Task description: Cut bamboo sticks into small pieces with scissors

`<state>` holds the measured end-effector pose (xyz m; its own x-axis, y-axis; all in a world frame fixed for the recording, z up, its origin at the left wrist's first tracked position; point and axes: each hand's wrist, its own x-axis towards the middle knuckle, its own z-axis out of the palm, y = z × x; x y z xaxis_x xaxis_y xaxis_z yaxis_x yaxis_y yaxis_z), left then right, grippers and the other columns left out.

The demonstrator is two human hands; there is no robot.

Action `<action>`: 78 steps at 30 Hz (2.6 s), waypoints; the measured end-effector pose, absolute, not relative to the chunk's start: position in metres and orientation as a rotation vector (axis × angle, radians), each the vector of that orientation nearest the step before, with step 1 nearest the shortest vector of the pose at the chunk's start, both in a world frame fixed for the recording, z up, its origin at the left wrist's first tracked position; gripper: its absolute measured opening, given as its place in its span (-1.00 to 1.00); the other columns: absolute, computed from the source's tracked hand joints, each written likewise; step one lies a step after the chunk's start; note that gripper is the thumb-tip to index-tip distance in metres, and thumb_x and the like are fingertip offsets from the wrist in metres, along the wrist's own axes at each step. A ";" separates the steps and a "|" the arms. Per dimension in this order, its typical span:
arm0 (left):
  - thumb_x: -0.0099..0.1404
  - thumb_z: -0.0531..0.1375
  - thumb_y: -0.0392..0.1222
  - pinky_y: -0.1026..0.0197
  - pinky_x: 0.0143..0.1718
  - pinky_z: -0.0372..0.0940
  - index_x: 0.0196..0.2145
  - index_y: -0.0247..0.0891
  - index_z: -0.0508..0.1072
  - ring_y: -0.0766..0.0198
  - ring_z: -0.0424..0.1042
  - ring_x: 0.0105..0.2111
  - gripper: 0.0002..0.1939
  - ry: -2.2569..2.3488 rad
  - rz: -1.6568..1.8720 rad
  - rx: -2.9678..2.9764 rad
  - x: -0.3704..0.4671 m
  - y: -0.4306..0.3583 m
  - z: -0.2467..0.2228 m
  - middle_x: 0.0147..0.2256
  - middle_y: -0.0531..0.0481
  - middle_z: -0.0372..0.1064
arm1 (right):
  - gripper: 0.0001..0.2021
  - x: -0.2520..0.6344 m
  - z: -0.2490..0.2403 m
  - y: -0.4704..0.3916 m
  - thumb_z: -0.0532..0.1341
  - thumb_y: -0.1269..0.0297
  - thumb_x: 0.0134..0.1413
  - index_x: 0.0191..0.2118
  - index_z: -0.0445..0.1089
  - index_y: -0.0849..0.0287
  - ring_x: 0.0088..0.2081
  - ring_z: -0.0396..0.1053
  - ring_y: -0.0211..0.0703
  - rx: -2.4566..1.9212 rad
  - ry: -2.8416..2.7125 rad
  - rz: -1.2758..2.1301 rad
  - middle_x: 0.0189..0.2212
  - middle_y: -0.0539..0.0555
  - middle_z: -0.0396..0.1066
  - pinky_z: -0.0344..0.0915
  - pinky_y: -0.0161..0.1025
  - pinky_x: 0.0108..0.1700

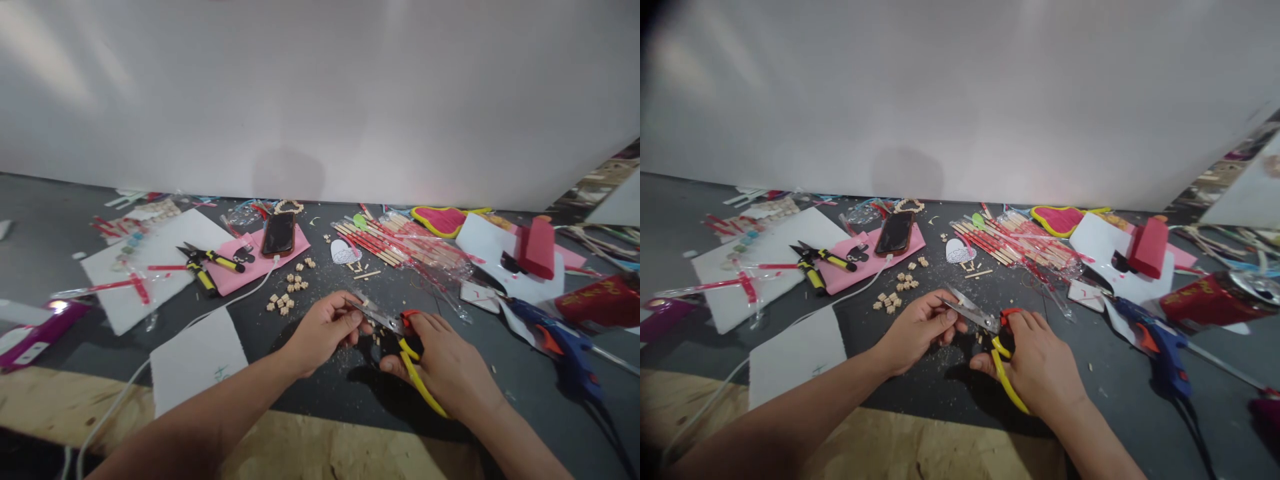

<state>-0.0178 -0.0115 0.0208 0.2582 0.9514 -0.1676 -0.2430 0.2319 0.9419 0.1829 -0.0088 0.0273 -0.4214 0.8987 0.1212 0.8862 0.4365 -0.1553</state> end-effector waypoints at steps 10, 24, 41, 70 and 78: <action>0.14 0.12 -0.17 0.37 -0.54 0.13 -0.40 -0.30 0.35 0.44 0.25 -0.59 -0.87 1.074 1.009 1.219 -0.023 -0.010 0.024 -0.49 0.02 0.38 | -0.69 0.180 0.029 -0.010 0.10 -0.01 -0.10 -0.31 0.21 0.13 -0.32 0.33 -0.07 -1.584 -2.532 0.055 -0.36 0.12 0.36 0.20 -0.22 -0.38; 0.09 0.09 -0.35 0.37 -0.57 0.17 -0.48 -0.32 0.38 0.45 0.25 -0.64 -0.92 1.113 0.958 1.249 -0.014 -0.019 0.029 -0.51 0.00 0.41 | -0.59 0.171 0.029 -0.015 0.13 -0.05 -0.15 -0.26 0.18 0.17 -0.22 0.27 0.02 -1.552 -2.542 -0.008 -0.33 0.17 0.31 0.21 -0.15 -0.28; 0.11 0.06 -0.36 0.40 -0.59 0.13 -0.46 -0.34 0.33 0.48 0.22 -0.65 -0.93 1.080 0.992 1.176 -0.011 -0.023 0.031 -0.53 0.02 0.38 | -0.84 0.174 0.021 -0.014 0.06 0.31 -0.05 -0.28 0.19 0.21 -0.38 0.32 -0.12 -1.614 -2.527 0.035 -0.42 0.11 0.37 0.18 -0.25 -0.35; 0.12 0.14 -0.25 0.44 -0.68 0.07 -0.47 -0.34 0.31 0.52 0.22 -0.68 -0.91 1.042 1.014 1.169 -0.013 -0.026 0.030 -0.54 0.06 0.32 | -0.70 0.172 0.028 -0.018 0.05 0.00 0.00 -0.37 0.25 0.16 -0.34 0.25 -0.13 -1.427 -2.534 -0.133 -0.43 0.08 0.34 0.15 -0.24 -0.31; 0.09 0.17 -0.15 0.37 -0.60 0.20 -0.41 -0.32 0.30 0.45 0.27 -0.64 -0.82 1.012 0.999 1.047 -0.013 -0.022 0.028 -0.57 0.09 0.30 | -0.71 0.174 0.026 -0.012 0.04 0.00 0.00 -0.38 0.24 0.15 -0.35 0.26 -0.13 -1.520 -2.513 -0.166 -0.46 0.07 0.34 0.14 -0.25 -0.33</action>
<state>-0.0134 -0.0218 0.0283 0.2262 0.9605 -0.1622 -0.1495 0.1987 0.9686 0.1743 -0.0123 0.0263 -0.4514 0.8628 0.2278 0.8852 0.4652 -0.0077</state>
